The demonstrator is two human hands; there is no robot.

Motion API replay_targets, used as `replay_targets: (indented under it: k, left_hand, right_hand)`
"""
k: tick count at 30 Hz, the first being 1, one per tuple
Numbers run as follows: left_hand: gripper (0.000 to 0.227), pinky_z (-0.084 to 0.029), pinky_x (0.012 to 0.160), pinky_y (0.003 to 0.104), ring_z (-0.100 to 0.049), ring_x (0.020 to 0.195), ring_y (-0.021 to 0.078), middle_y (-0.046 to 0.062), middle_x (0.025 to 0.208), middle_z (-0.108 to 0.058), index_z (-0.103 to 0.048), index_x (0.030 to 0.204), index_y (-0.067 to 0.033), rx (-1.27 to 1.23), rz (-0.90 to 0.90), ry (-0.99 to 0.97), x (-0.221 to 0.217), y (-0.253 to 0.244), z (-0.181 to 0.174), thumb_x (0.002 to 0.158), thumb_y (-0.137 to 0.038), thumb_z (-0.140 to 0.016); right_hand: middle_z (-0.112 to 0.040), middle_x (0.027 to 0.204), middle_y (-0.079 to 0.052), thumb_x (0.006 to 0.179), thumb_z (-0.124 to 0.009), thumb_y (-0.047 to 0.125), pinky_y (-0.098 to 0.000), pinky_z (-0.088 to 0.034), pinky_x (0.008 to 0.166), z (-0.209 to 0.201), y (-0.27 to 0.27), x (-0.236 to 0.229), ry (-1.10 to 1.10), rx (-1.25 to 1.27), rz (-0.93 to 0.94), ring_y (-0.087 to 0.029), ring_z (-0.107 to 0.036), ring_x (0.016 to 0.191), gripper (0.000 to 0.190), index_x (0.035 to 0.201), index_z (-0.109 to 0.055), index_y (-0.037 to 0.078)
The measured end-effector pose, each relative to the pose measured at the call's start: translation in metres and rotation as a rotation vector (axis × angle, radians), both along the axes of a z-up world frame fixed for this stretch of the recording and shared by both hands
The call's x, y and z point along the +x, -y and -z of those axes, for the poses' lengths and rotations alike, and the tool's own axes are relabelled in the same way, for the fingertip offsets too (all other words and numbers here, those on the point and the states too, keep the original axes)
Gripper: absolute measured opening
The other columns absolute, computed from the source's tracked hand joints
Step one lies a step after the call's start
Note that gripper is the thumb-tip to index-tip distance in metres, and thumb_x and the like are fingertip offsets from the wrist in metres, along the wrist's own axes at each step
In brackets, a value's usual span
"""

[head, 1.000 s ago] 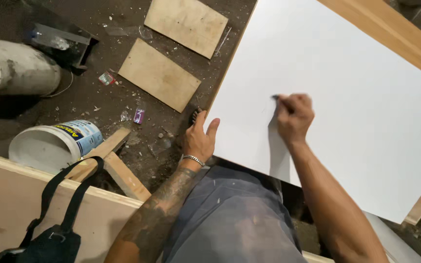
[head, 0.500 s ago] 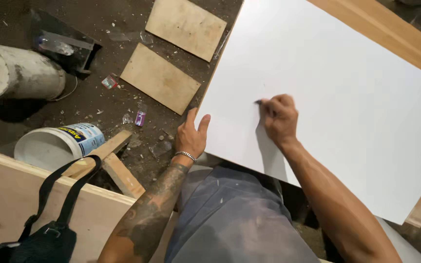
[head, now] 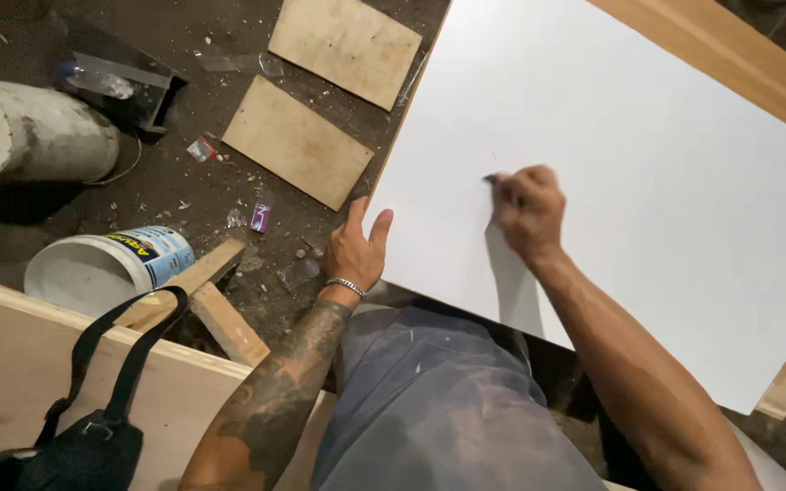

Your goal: The person uses a utility knife to trim the edges of a light-colored wood panel and then a white panel. They hold the panels steady with one hand while scraping along the edges with the other, removing excess material.

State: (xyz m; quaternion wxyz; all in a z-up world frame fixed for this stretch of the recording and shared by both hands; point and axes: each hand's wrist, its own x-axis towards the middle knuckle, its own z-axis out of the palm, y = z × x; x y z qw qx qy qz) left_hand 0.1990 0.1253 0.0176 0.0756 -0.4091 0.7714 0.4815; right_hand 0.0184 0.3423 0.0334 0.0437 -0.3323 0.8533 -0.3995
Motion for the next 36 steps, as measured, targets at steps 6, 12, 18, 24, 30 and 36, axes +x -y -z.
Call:
replay_targets:
  k: [6,12,18,24,30,36]
  left_hand:
    - [0.054,-0.055,0.087,0.058,-0.070,0.105,0.0495,0.029,0.106,-0.073,-0.060,0.132,-0.0175,0.029,-0.012,-0.017,-0.002,0.001,-0.006,0.099,-0.060,-0.050]
    - [0.052,-0.055,0.087,0.058,-0.070,0.104,0.0500,0.028,0.105,-0.073,-0.060,0.130,-0.0199,0.029,-0.008,-0.008,-0.003,0.001,-0.006,0.099,-0.060,-0.050]
    - [0.049,-0.055,0.085,0.059,-0.070,0.102,0.0506,0.028,0.103,-0.073,-0.060,0.130,-0.0221,0.026,-0.019,-0.019,-0.002,0.000,-0.008,0.099,-0.059,-0.052]
    - [0.053,-0.056,0.081,0.058,-0.071,0.099,0.0509,0.029,0.101,-0.073,-0.060,0.131,-0.0200,0.001,-0.008,-0.025,-0.001,-0.001,-0.002,0.099,-0.061,-0.050]
    - [0.053,-0.055,0.080,0.059,-0.071,0.097,0.0521,0.030,0.098,-0.073,-0.061,0.130,-0.0179,0.001,-0.009,-0.058,0.000,-0.001,-0.003,0.099,-0.060,-0.052]
    - [0.053,-0.054,0.083,0.060,-0.069,0.101,0.0520,0.031,0.102,-0.072,-0.060,0.131,-0.0168,0.051,-0.030,-0.040,0.001,0.001,-0.007,0.098,-0.057,-0.054]
  right_hand:
    - [-0.051,0.086,-0.010,0.098,-0.071,0.001,-0.0339,-0.051,0.068,-0.002,0.001,0.004,-0.017,0.059,0.022,-0.027,-0.060,0.075,0.013,0.086,-0.071,0.006]
    - [-0.053,0.086,-0.010,0.098,-0.073,0.003,-0.0327,-0.052,0.065,-0.006,0.001,0.007,0.012,0.098,0.041,-0.027,-0.061,0.075,0.010,0.089,-0.072,0.005]
    - [-0.051,0.082,-0.011,0.096,-0.073,-0.001,-0.0307,-0.049,0.060,-0.003,-0.003,0.014,0.042,0.099,0.091,-0.025,-0.059,0.071,0.005,0.091,-0.074,0.002]
    - [-0.050,0.077,-0.009,0.096,-0.074,-0.001,-0.0327,-0.050,0.064,-0.007,0.002,0.020,-0.010,0.066,0.098,-0.028,-0.060,0.070,0.011,0.085,-0.073,0.004]
    - [-0.057,0.076,-0.013,0.088,-0.078,-0.003,-0.0363,-0.050,0.072,0.007,0.018,0.002,-0.017,-0.040,0.354,-0.031,-0.061,0.074,0.009,0.084,-0.074,0.004]
    - [-0.055,0.072,-0.014,0.090,-0.079,-0.004,-0.0408,-0.051,0.072,0.032,0.004,-0.048,-0.159,-0.055,0.372,-0.036,-0.060,0.072,0.019,0.078,-0.070,0.007]
